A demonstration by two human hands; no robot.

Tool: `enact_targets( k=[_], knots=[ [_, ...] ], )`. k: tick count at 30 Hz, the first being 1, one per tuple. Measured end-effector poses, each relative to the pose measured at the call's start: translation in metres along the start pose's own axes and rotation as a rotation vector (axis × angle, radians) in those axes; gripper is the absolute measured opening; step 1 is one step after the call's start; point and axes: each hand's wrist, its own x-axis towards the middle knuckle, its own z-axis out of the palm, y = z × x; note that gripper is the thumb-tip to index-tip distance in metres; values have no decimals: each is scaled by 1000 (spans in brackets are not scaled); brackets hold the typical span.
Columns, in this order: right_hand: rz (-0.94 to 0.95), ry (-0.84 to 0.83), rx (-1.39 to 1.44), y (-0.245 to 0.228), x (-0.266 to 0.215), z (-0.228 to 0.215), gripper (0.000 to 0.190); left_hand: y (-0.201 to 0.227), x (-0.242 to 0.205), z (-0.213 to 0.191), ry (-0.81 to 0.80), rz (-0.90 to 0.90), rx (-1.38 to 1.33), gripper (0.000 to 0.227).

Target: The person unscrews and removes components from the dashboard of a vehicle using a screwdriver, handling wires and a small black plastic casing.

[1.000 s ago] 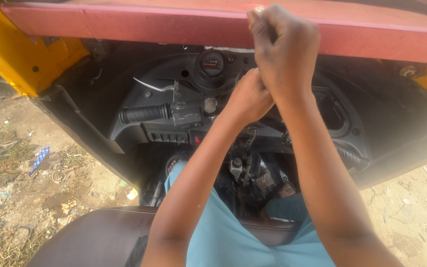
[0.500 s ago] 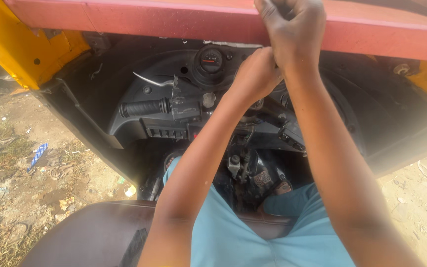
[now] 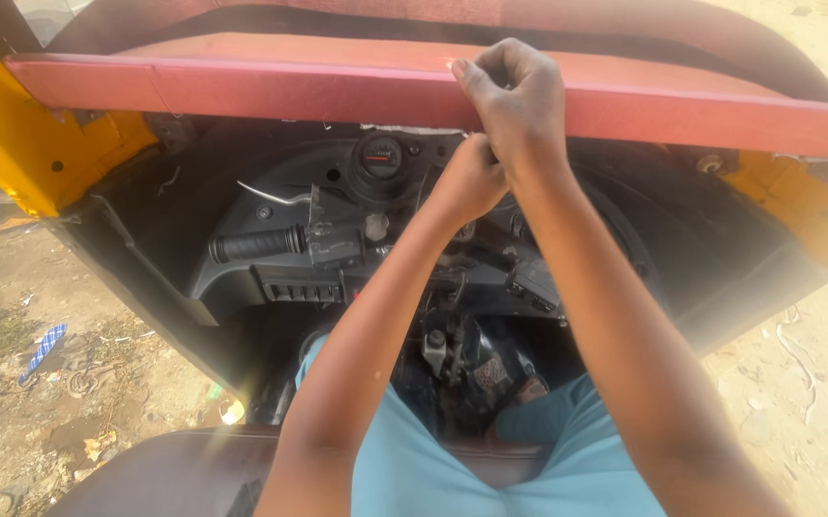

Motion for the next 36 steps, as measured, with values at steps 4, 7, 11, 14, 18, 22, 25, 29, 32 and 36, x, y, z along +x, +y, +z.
enact_targets(
  k=[4,7,11,14,18,22,25,29,32,36],
  knots=[
    [127,117,64,0,-16,11,37,0,-18,15,167,-47,485,30],
    [328,-375,386,3,0,1,35,-10,-12,-5,-73,13,71,27],
    [341,-820,649,1,18,-16,34,-19,-7,-21,-356,24,-380,28],
    [261,-307,305,-1,4,3,34,-24,7,-11,-148,-72,-348,24],
    [48,261,170,-2,-20,17,31,-26,0,3,-49,167,29,20],
    [360,-307,404,-2,-16,-3,31,-12,-20,-3,-32,-32,97,21],
    [338,-768,735,-2,4,-36,31,13,-26,-12,-202,-65,-81,24],
    [369,-381,745,3,-12,-37,32,37,-28,-11,-172,-30,205,25],
    [73,143,278,11,-33,-15,35,33,-22,8,-2,-28,517,28],
    [293,113,392,6,-40,-16,25,17,-27,19,81,-9,465,31]
  ],
)
